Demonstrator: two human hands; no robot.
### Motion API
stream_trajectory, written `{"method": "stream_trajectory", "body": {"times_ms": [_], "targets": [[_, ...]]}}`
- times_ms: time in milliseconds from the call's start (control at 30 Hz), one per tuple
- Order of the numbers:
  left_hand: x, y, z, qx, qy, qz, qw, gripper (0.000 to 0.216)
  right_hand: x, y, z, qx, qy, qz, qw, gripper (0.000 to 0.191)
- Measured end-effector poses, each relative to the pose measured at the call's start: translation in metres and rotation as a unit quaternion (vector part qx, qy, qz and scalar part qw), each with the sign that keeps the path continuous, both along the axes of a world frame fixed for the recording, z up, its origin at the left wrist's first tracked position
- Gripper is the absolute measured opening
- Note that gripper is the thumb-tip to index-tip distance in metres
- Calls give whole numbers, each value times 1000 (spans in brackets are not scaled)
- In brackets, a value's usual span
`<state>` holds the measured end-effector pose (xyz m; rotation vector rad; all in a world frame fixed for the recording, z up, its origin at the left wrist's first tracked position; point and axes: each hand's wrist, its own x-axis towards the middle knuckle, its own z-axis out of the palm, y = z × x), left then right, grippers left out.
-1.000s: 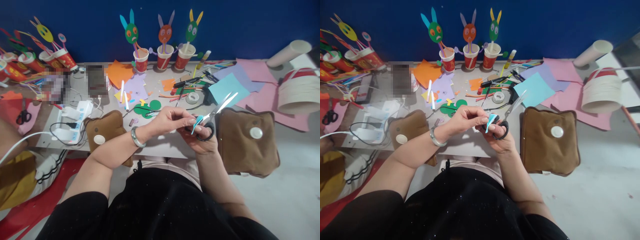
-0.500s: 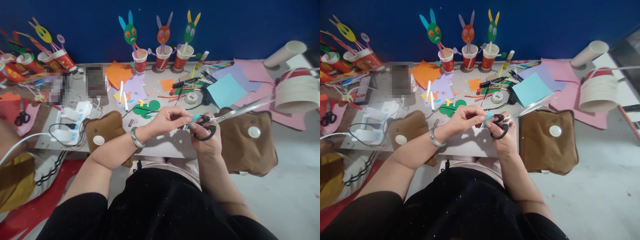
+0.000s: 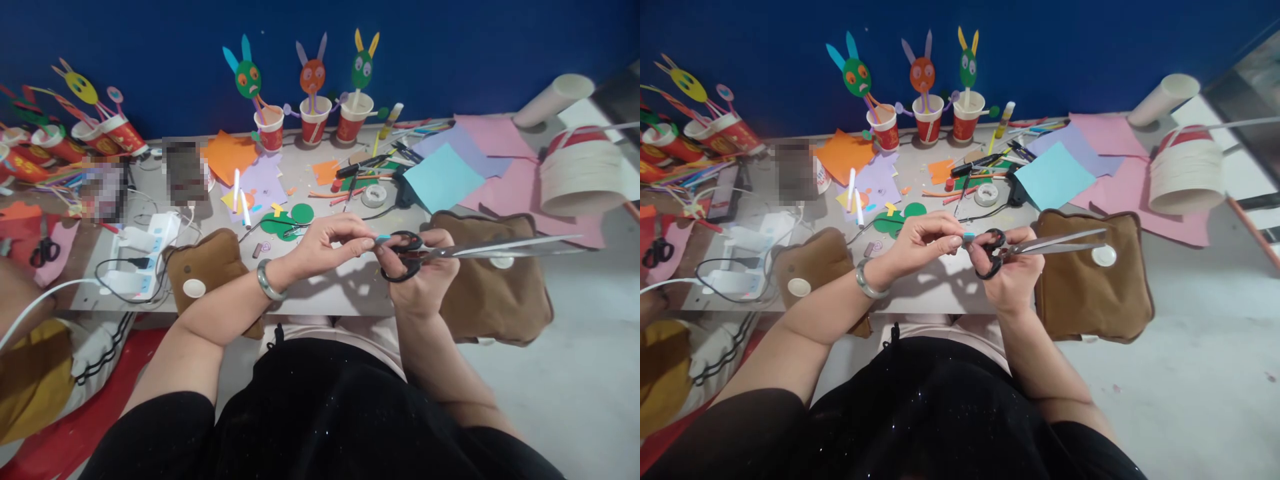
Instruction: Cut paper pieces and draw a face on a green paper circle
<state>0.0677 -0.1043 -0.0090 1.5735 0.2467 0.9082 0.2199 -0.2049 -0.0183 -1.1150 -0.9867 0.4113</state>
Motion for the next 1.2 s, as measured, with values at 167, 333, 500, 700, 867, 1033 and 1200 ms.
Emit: {"method": "stream_trajectory", "body": {"times_ms": [167, 333, 500, 700, 867, 1033, 1200], "targets": [[1, 1, -5, 7, -1, 11, 1000, 36, 1, -2, -1, -7, -12, -10, 1000, 44], [3, -1, -6, -7, 1, 27, 1000, 41, 0, -2, -3, 7, -29, -16, 999, 46], [4, -2, -6, -22, 7, 48, 999, 44, -3, -1, 0, 31, -63, -23, 997, 43], [3, -1, -7, 30, -24, 41, 998, 32, -3, -1, -4, 62, -101, -49, 992, 40], [4, 1, -9, 53, -30, 49, 997, 34, -5, -3, -5, 68, -112, -68, 989, 40], [3, 1, -8, 59, -25, 50, 997, 35, -7, -3, -3, 56, -112, -83, 989, 41], [4, -2, -6, 7, -30, 31, 999, 32, -6, -3, -7, 63, -124, -73, 988, 40]]}}
